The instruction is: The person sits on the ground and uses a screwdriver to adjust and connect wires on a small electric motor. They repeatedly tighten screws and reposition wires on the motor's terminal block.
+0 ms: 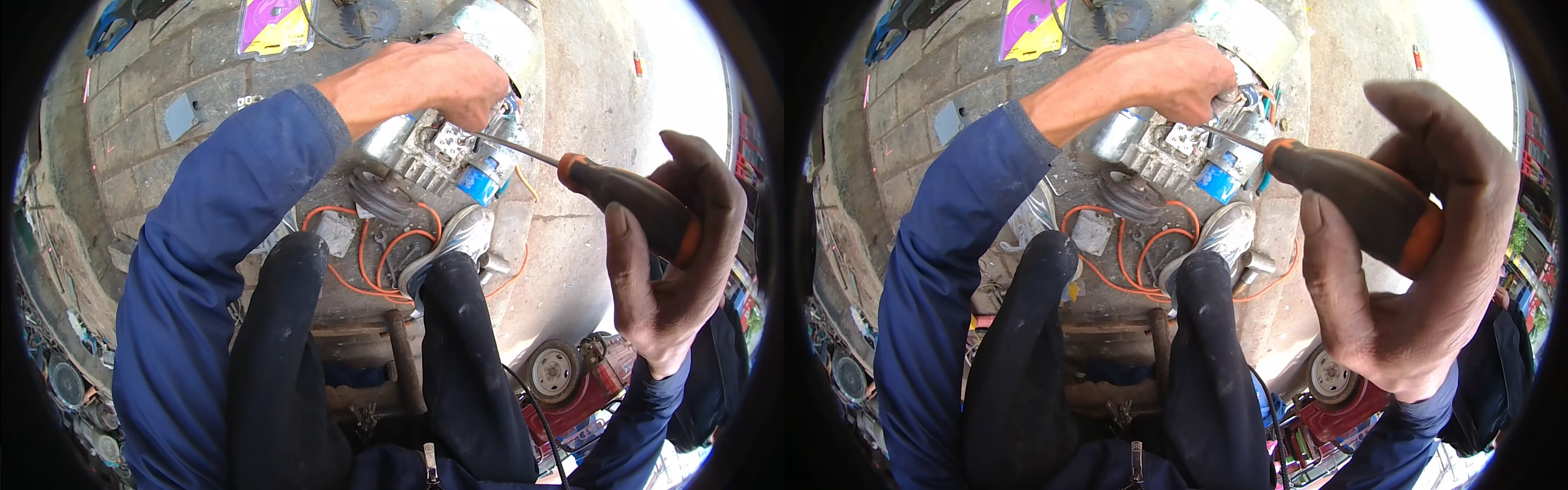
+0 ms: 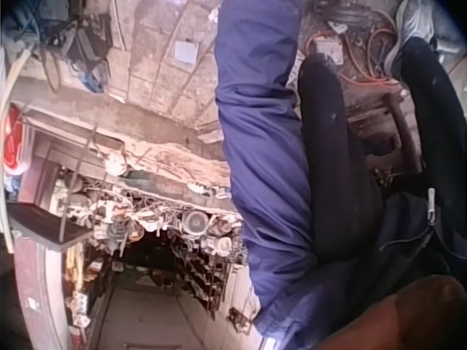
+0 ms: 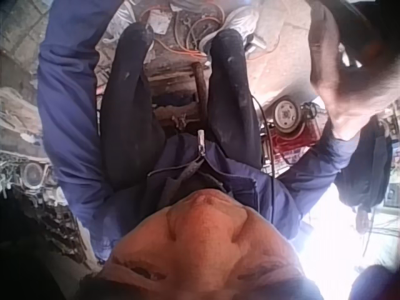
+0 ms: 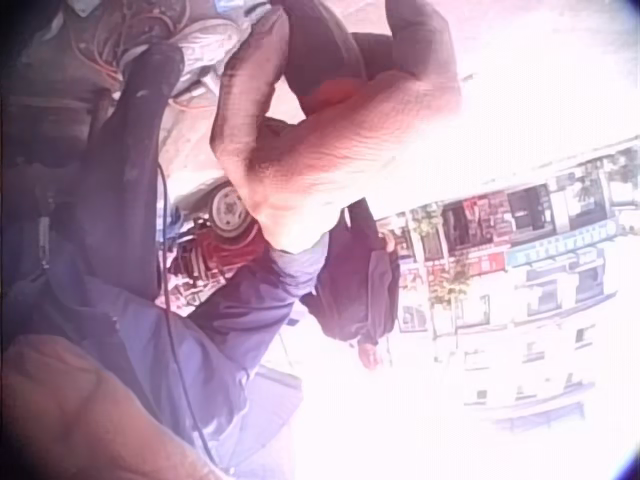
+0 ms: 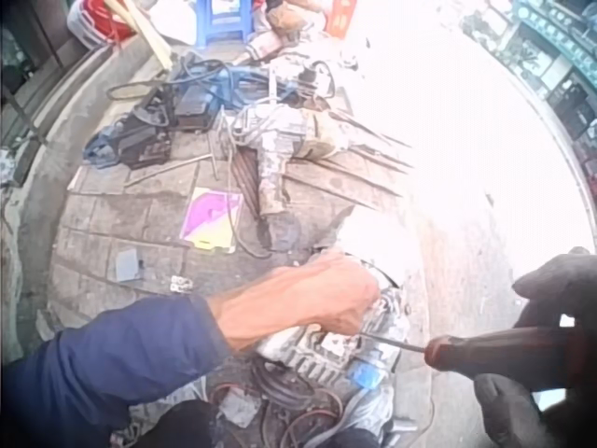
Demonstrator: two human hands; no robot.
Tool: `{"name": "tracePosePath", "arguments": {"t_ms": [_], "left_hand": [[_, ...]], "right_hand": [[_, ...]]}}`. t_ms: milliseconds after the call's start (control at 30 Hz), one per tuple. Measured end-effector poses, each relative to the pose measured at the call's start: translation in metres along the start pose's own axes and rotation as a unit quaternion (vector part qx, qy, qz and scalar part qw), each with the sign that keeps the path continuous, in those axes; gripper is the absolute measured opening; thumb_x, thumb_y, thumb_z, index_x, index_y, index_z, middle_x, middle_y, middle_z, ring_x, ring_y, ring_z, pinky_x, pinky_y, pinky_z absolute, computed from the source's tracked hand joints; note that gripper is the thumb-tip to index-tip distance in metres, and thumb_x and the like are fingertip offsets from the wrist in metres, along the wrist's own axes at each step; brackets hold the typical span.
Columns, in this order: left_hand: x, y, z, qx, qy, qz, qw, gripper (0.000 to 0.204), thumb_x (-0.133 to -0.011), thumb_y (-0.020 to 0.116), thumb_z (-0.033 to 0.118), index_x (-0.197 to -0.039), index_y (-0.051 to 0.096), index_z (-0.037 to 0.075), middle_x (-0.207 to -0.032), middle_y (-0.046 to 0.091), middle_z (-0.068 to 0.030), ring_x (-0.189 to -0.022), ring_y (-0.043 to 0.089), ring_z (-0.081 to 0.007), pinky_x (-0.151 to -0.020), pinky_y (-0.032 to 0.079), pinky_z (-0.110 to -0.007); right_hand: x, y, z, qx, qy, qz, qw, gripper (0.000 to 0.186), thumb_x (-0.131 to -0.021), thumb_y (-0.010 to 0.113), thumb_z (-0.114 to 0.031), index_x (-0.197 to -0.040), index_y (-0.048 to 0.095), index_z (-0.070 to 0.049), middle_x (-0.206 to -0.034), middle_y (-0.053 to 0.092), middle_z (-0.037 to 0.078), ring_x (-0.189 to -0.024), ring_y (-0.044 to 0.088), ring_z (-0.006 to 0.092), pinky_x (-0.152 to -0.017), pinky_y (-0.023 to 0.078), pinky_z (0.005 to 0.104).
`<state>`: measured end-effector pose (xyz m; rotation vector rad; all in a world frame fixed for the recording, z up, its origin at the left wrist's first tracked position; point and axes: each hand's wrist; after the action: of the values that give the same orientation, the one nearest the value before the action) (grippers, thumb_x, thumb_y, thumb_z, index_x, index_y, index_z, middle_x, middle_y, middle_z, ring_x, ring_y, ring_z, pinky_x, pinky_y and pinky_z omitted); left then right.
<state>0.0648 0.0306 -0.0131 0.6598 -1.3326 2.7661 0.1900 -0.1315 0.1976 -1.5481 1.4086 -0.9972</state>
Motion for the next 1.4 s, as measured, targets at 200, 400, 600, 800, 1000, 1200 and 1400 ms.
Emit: {"name": "tracePosePath", "arguments": {"t_ms": [200,400,600,800,1000,1200,1400], "left_hand": [[0.003,0.0,0.001,-0.003,0.005,0.005,1.0,0.017,-0.079,0.068,0.012,-0.09,0.079,0.006,-0.084,0.076,-0.021,-0.088,0.076,-0.0415,-0.09,0.054,-0.053],[-0.002,0.001,0.001,-0.005,-0.001,-0.002,1.0,0.017,-0.079,0.068,0.012,-0.09,0.079,0.006,-0.084,0.076,-0.0208,-0.088,0.076,-0.0417,-0.091,0.054,-0.052],[0.005,-0.004,0.002,-0.001,0.0,0.0,1.0,0.017,-0.079,0.068,0.012,-0.091,0.079,0.005,-0.085,0.077,-0.0216,-0.089,0.076,-0.0418,-0.093,0.053,-0.054],[0.003,-0.002,0.003,0.0,-0.007,-0.005,1.0,0.018,-0.08,0.067,0.011,-0.093,0.079,0.006,-0.087,0.077,-0.0218,-0.092,0.076,-0.0409,-0.095,0.052,-0.054],[0.0,0.0,0.003,-0.002,-0.011,-0.008,1.0,0.018,-0.08,0.068,0.012,-0.093,0.08,0.007,-0.088,0.078,-0.02,-0.092,0.077,-0.04,-0.095,0.052,-0.054],[0.002,-0.001,0.003,-0.003,-0.002,0.009,1.0,0.017,-0.08,0.069,0.013,-0.092,0.079,0.007,-0.086,0.078,-0.0202,-0.09,0.077,-0.0403,-0.094,0.053,-0.054],[0.001,0.001,0.0,-0.013,0.001,0.007,1.0,0.017,-0.078,0.069,0.013,-0.09,0.079,0.007,-0.085,0.077,-0.0199,-0.088,0.077,-0.0407,-0.092,0.054,-0.053]], "right_hand": [[-0.006,-0.004,-0.005,-0.004,0.009,-0.036,0.999,0.05,-0.099,0.086,-0.034,-0.129,0.061,-0.003,-0.109,0.07,0.012,-0.086,0.074,0.0192,-0.082,0.061,0.035],[0.003,0.006,-0.002,-0.002,0.04,0.006,0.999,0.054,-0.099,0.085,-0.041,-0.13,0.062,-0.003,-0.108,0.068,0.009,-0.086,0.069,0.0184,-0.083,0.055,0.0315],[0.001,0.002,0.001,0.007,-0.004,-0.032,0.999,0.06,-0.095,0.083,-0.016,-0.146,0.055,-0.001,-0.114,0.068,0.014,-0.096,0.071,0.0212,-0.09,0.056,0.0349],[-0.012,0.0,-0.004,-0.045,-0.021,-0.027,0.998,0.047,-0.097,0.084,-0.011,-0.135,0.058,-0.002,-0.101,0.07,0.013,-0.086,0.073,0.0172,-0.079,0.057,0.0291],[0.001,0.0,-0.005,-0.024,0.038,-0.024,0.999,0.054,-0.097,0.084,-0.011,-0.142,0.057,-0.002,-0.107,0.071,0.013,-0.089,0.074,0.0175,-0.082,0.059,0.0284],[0.005,0.01,-0.004,-0.004,0.013,0.014,1.0,0.054,-0.095,0.09,-0.02,-0.134,0.058,-0.001,-0.11,0.07,0.012,-0.092,0.075,0.0181,-0.088,0.059,0.031],[-0.002,0.004,-0.006,-0.052,-0.002,-0.029,0.998,0.052,-0.094,0.088,-0.011,-0.135,0.057,-0.001,-0.119,0.068,0.014,-0.106,0.074,0.0215,-0.093,0.058,0.0343]]}}
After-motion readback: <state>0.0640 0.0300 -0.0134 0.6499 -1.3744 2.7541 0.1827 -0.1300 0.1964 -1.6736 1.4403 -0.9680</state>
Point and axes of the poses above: each hand's wrist, its own x-axis away from the middle knuckle, its own y-axis out of the palm, z = x × y
